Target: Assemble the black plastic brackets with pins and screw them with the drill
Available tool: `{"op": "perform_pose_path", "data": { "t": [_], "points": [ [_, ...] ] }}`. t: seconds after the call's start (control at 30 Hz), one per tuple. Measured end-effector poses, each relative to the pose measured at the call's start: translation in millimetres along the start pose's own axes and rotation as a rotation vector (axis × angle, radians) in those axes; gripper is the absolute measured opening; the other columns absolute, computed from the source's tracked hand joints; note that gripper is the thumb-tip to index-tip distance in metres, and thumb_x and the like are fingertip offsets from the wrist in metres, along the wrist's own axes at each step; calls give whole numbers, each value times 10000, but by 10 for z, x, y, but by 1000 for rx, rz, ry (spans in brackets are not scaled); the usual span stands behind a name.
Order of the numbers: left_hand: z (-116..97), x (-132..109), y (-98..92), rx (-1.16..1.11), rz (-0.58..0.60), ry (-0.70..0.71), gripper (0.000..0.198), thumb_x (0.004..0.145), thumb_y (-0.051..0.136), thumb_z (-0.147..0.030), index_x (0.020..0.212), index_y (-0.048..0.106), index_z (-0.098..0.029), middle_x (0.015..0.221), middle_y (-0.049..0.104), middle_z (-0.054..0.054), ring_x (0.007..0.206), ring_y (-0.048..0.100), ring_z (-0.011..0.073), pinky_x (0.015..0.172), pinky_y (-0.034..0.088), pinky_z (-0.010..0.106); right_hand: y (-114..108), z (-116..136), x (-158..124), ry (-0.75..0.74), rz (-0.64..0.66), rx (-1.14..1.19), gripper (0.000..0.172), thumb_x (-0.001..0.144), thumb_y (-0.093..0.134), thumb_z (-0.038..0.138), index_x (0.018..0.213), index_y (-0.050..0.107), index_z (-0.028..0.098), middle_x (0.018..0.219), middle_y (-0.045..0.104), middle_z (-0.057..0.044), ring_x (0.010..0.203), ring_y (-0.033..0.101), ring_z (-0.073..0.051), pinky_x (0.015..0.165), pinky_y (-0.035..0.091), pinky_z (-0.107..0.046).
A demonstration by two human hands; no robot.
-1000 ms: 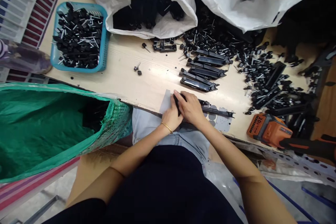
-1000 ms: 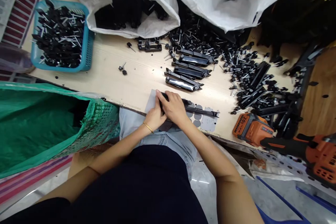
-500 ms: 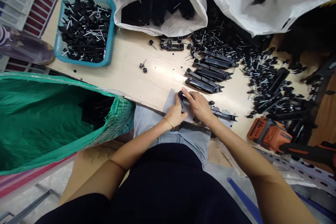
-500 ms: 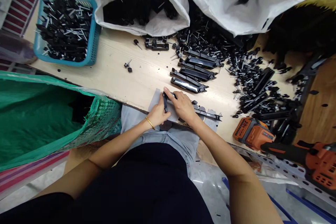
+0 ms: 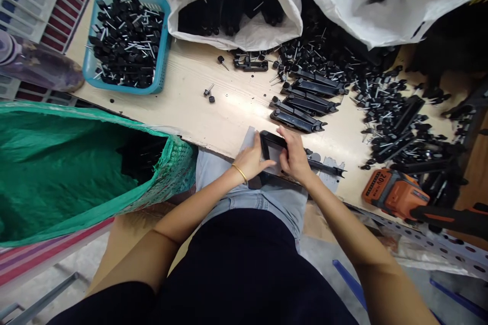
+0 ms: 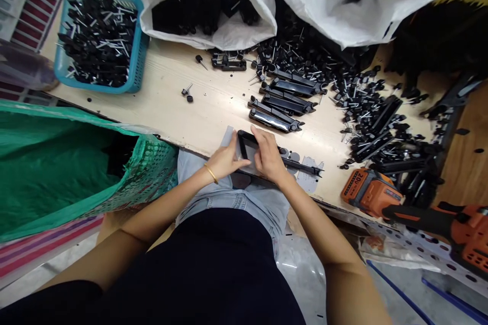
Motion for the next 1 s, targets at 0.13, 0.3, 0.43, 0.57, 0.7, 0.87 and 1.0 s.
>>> {"op": "perform_pose_path", "data": {
  "t": [0.13,0.3,0.43,0.57,0.7,0.87,1.0],
  "points": [
    [-396,31,-392,355,-240,404,642,869,602,-320,1415,350,-98,1146,621,168,1060,585,281,904,443,400,-330,140,-431,130,-148,217,359,829,432,93,1125,599,208,902,681,-68,845,627,-197,764,506,-357],
    [-878,359,96,711,18,772,206,867,552,-146,1047,618,-69,1064,625,167,1078,563,282,959,403,410,-215,-252,-1079,711,60,357,204,863,513,306,805,668,187,699,684,-39,644,625,-173,637,492,-307],
    [-950,182,263,710,58,669,160,912,488,-166,1023,581,-99,1016,611,135,981,605,258,814,482,357,-169,-473,-1227,1106,-278,877,368,797,584,528,935,667,197,910,698,-54,731,640,-170,637,518,-304],
    [-871,-269,244,427,6,519,150,931,488,-231,1042,521,-136,1038,592,108,904,630,217,748,510,317,-267,-374,-897,1099,-741,1221,342,755,628,521,747,637,179,729,656,-16,674,611,-133,639,515,-266],
    [-728,-426,339,-59,125,391,322,902,541,-307,1181,449,-177,1052,634,78,936,654,221,784,525,331,-324,-238,-556,1074,-738,1280,358,735,657,506,634,582,171,600,609,5,558,577,-114,578,494,-248],
    [-590,-410,455,-324,107,265,417,846,605,-392,1194,486,-196,1044,677,74,983,658,258,808,527,356,-319,-121,-383,962,-676,1380,441,728,669,525,538,460,186,523,538,21,505,553,-113,513,460,-243],
    [-533,-410,506,-250,115,276,408,850,589,-390,1202,496,-205,965,690,74,970,664,283,796,526,371,-300,-151,-418,928,-693,1333,487,716,664,569,523,424,191,511,523,23,491,542,-110,512,468,-246]
  ]
}}
Point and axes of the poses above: each hand's wrist, its own x-axis towards the middle knuckle, its own y-axis out of the palm, z = x × y, the point moved 7 cm from there along x, towards the middle knuckle
